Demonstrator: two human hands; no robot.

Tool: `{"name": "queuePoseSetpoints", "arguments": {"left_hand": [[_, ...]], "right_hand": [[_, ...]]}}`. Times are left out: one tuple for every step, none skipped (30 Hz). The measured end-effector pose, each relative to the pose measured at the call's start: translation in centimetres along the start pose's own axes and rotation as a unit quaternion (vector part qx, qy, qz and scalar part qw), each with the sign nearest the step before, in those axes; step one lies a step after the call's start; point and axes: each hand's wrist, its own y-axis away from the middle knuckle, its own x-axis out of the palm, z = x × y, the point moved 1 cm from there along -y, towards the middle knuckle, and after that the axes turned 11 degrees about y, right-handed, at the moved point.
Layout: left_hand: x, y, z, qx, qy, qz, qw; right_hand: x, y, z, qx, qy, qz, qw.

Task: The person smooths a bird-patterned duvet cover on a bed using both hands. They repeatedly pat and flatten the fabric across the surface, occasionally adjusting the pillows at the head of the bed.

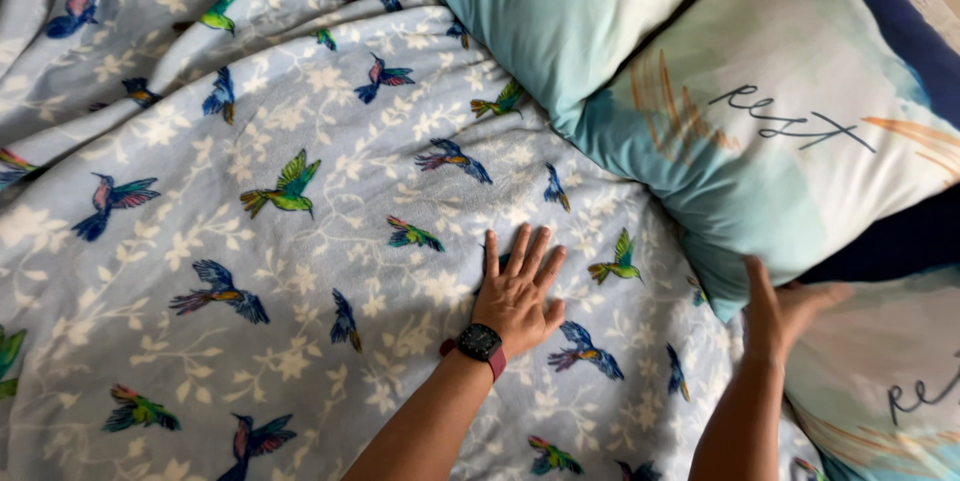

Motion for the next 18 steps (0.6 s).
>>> {"name": "queuePoseSetpoints", "arguments": {"left_hand": [[0.1, 0.2, 0.0, 0.003, 0.002, 0.001, 1.000], [0.2, 0.2, 0.1, 0.002, 0.004, 0.000, 1.000], [0.2, 0.2, 0.1, 0.001, 0.006, -0.001, 1.000], [0.3, 0.2, 0.3, 0.005, 0.007, -0.001, 1.000], [0.3, 0.1, 0.4, 0.009, -0.004, -0.006, 1.000], [0.6, 0.1, 0.5, 0.011, -0.013, -0.009, 1.000], [0.8, 0.4, 0.2, 0.014, -0.010, -0.007, 1.000], [0.8, 0.3, 0.2, 0.009, -0.012, -0.006, 1.000], [0.7, 0.2, 0.3, 0.004, -0.014, -0.004, 1.000], [0.8, 0.3, 0.2, 0.006, -0.013, -0.007, 1.000], [0.9, 0.5, 0.2, 0.003, -0.013, -0.006, 1.000], [0.9, 0.4, 0.4, 0.001, -0.014, -0.007, 1.000], [0.8, 0.6, 0.4, 0.003, -0.015, -0.012, 1.000], [0.7, 1.3, 0.4, 0.005, -0.029, -0.015, 0.999], [0.8, 1.9, 0.5, 0.007, -0.042, -0.017, 0.999], [0.5, 3.1, 0.5, 0.005, -0.043, -0.016, 0.999], [0.2, 4.2, 0.4, 0.019, -0.046, -0.026, 0.998], [-0.3, 5.0, 0.5, 0.032, -0.050, -0.039, 0.997]], "right_hand": [[0.4, -0.9, 1.3, 0.000, 0.002, -0.003, 1.000], [0.9, -2.1, 2.6, 0.015, 0.042, -0.055, 0.997], [1.3, -3.2, 4.0, 0.029, 0.081, -0.107, 0.991], [0.9, -3.4, 5.6, 0.029, 0.081, -0.112, 0.990], [0.5, -3.6, 7.1, 0.040, 0.029, -0.110, 0.993], [-0.1, -3.7, 8.4, 0.052, -0.020, -0.108, 0.993], [-1.1, -2.9, 9.2, 0.053, -0.017, -0.112, 0.992], [-1.6, -2.4, 10.4, 0.058, -0.036, -0.100, 0.993], [-2.1, -1.9, 11.7, 0.063, -0.055, -0.087, 0.993], [-2.3, -2.2, 10.0, 0.060, -0.055, -0.089, 0.993], [-2.4, -2.4, 8.4, 0.032, -0.015, -0.099, 0.994], [-2.3, -2.9, 7.1, 0.002, 0.023, -0.109, 0.994], [-1.4, -4.2, 3.3, -0.003, 0.021, -0.111, 0.994], [-0.5, -5.1, -0.7, 0.012, 0.138, -0.108, 0.984], [0.5, -6.1, -4.9, 0.026, 0.253, -0.103, 0.962], [1.0, -4.5, -5.2, 0.026, 0.253, -0.101, 0.962], [1.5, -2.8, -5.5, 0.032, 0.275, -0.118, 0.954], [2.2, -1.7, -5.4, 0.035, 0.294, -0.136, 0.945]]}}
